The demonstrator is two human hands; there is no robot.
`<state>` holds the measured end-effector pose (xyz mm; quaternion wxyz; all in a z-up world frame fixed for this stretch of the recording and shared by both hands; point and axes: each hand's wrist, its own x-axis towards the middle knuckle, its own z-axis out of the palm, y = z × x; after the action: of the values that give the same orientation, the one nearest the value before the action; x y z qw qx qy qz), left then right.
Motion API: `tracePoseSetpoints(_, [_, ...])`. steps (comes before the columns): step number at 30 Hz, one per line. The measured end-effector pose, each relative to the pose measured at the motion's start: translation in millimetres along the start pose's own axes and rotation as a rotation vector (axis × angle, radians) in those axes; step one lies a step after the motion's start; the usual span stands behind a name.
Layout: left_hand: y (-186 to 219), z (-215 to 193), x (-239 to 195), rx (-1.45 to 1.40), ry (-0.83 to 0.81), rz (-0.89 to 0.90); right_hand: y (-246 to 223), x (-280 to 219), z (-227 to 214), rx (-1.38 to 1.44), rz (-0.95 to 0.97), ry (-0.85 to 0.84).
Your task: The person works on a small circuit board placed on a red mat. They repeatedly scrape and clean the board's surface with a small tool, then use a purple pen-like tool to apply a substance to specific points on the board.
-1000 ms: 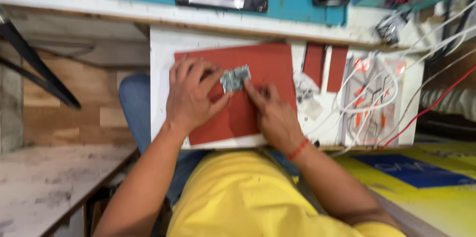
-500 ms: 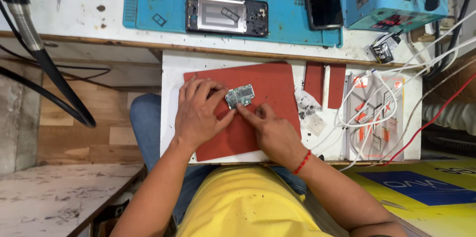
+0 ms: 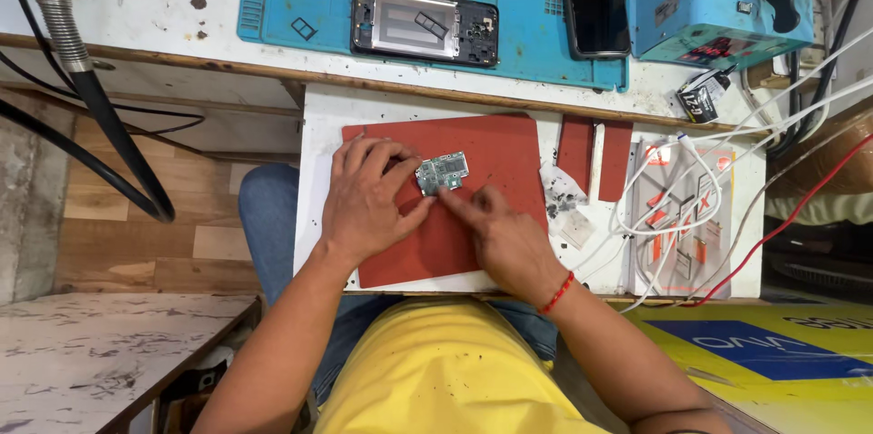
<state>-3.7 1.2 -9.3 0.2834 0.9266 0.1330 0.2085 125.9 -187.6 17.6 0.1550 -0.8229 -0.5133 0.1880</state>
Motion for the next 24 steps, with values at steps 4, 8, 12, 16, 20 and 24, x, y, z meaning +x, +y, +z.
tracePoseSetpoints(4, [3, -1, 0, 0.005, 0.022, -0.007, -2, -1, 1, -0.026, 0.077, 0.018])
tracePoseSetpoints(8, [3, -1, 1, 0.003, 0.012, -0.015, -4, 0, 5, -0.005, -0.008, 0.083])
tracePoseSetpoints(12, [2, 3, -2, -0.001, 0.028, -0.039, -4, 5, 3, -0.060, 0.060, 0.059])
tracePoseSetpoints(16, [1, 1, 1, -0.020, 0.018, -0.061, -7, 8, 2, -0.055, 0.097, 0.081])
tracePoseSetpoints(20, [2, 0, 2, -0.028, -0.005, -0.082, -5, 2, 3, 0.002, 0.006, 0.025])
tracePoseSetpoints(24, [2, 1, 4, -0.006, -0.019, -0.090, 0, -8, 4, 0.070, 0.015, 0.209])
